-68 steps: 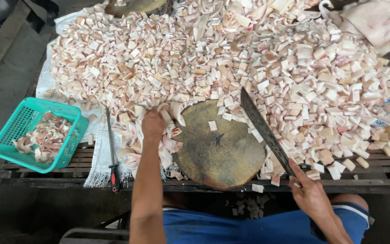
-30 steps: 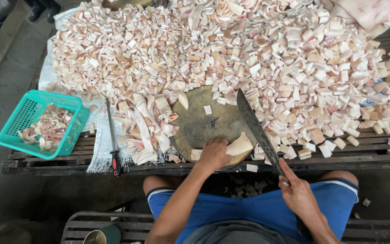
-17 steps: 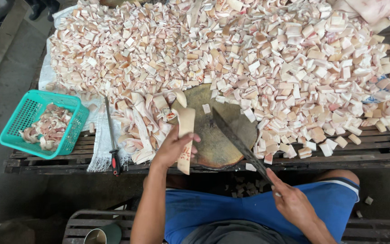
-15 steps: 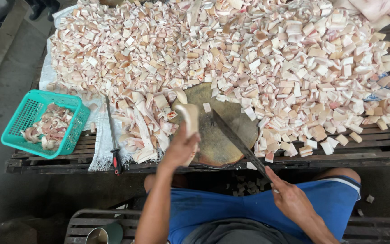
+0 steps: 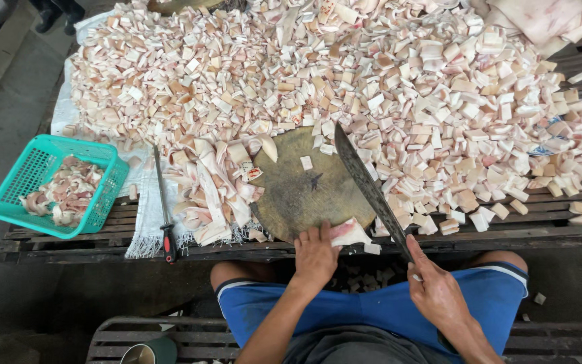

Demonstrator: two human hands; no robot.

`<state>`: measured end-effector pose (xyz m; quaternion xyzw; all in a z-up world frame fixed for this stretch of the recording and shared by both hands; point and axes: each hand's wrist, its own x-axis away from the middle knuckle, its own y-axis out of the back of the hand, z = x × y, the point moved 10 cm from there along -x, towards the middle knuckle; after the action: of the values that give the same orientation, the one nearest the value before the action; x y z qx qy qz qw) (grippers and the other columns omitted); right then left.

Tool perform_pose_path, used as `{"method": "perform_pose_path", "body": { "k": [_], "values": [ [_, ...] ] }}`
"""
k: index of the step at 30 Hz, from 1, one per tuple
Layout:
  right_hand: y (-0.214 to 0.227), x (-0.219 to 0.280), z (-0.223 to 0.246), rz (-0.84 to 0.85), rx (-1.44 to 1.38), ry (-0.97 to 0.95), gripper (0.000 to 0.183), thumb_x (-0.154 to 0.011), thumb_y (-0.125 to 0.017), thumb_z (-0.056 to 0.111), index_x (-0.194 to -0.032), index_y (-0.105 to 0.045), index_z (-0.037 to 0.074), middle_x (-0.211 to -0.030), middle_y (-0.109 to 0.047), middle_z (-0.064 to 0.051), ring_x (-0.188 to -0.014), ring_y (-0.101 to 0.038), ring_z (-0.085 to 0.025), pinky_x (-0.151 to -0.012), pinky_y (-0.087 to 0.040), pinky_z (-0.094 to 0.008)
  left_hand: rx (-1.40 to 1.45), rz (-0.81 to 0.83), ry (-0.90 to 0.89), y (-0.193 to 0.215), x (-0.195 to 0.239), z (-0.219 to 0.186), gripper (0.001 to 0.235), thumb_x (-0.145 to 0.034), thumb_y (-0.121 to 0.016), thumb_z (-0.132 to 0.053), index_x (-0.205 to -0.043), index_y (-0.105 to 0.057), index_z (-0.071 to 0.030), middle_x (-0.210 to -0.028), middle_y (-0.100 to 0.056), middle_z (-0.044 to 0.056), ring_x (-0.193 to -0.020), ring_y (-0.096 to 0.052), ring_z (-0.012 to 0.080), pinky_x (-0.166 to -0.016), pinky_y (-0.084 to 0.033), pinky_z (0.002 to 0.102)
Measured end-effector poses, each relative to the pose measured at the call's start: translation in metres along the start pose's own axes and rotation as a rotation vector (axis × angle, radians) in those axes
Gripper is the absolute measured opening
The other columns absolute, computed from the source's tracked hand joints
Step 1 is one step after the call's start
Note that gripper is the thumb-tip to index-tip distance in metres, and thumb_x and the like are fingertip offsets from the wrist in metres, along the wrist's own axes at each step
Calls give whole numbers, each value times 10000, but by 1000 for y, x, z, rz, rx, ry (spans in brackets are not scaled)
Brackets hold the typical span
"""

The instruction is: The person chops large quantities of animal fat into small cubes using a large knife on a wooden cutting board.

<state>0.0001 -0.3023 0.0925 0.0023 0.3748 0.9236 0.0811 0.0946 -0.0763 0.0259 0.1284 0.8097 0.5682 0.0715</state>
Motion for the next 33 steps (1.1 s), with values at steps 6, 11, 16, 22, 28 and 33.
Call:
{"method": "perform_pose_path", "body": {
  "k": [6,11,16,22,28,33],
  "values": [
    [57,-1,50,-265,37,383,690,-848,-640,-66,-1505,-456,38,-868,-740,-209,-570,-673,-244,-511,-528,-349,333,20,119,5,-18,26,534,-860,-784,-328,-1211,-548,-1,-1184,-595,245,-1086,-624,462,-909,-517,539],
    [96,31,62,-529,-59,669,582,-1033,-564,-137,-1575,-376,-38,-890,-668,-135,-591,-619,-150,-542,-520,-269,287,67,23,9,-21,24,436,-897,-695,-201,-1266,-553,-18,-1215,-537,281,-1009,-644,494,-874,-531,545],
    [2,10,46,-139,90,482,757,-793,-629,-75,-1506,-435,89,-765,-668,-125,-579,-642,-236,-509,-542,-373,258,132,-86,3,-26,32,534,-903,-648,-145,-1395,-494,-5,-1240,-513,285,-1029,-638,498,-908,-528,526],
    [-39,0,-4,266,353,138,820,-828,-637,96,-1600,-381,203,-880,-711,-148,-741,-694,-398,-659,-567,-500,266,-24,-178,6,-25,34,641,-893,-659,-130,-1467,-436,48,-1290,-523,304,-1193,-550,501,-996,-479,514],
    [16,0,14,75,151,75,738,-837,-653,30,-1530,-437,162,-986,-744,-198,-752,-694,-439,-639,-559,-506,336,96,-284,-7,-17,24,620,-859,-664,-128,-1434,-499,35,-1293,-548,277,-1194,-551,468,-1019,-468,493],
    [61,27,47,-319,22,390,732,-852,-659,-46,-1534,-425,80,-874,-687,-169,-672,-685,-290,-585,-548,-426,379,160,-290,-5,-8,18,646,-819,-677,-130,-1418,-506,40,-1263,-555,269,-1216,-548,453,-1037,-460,476]
  ]
}}
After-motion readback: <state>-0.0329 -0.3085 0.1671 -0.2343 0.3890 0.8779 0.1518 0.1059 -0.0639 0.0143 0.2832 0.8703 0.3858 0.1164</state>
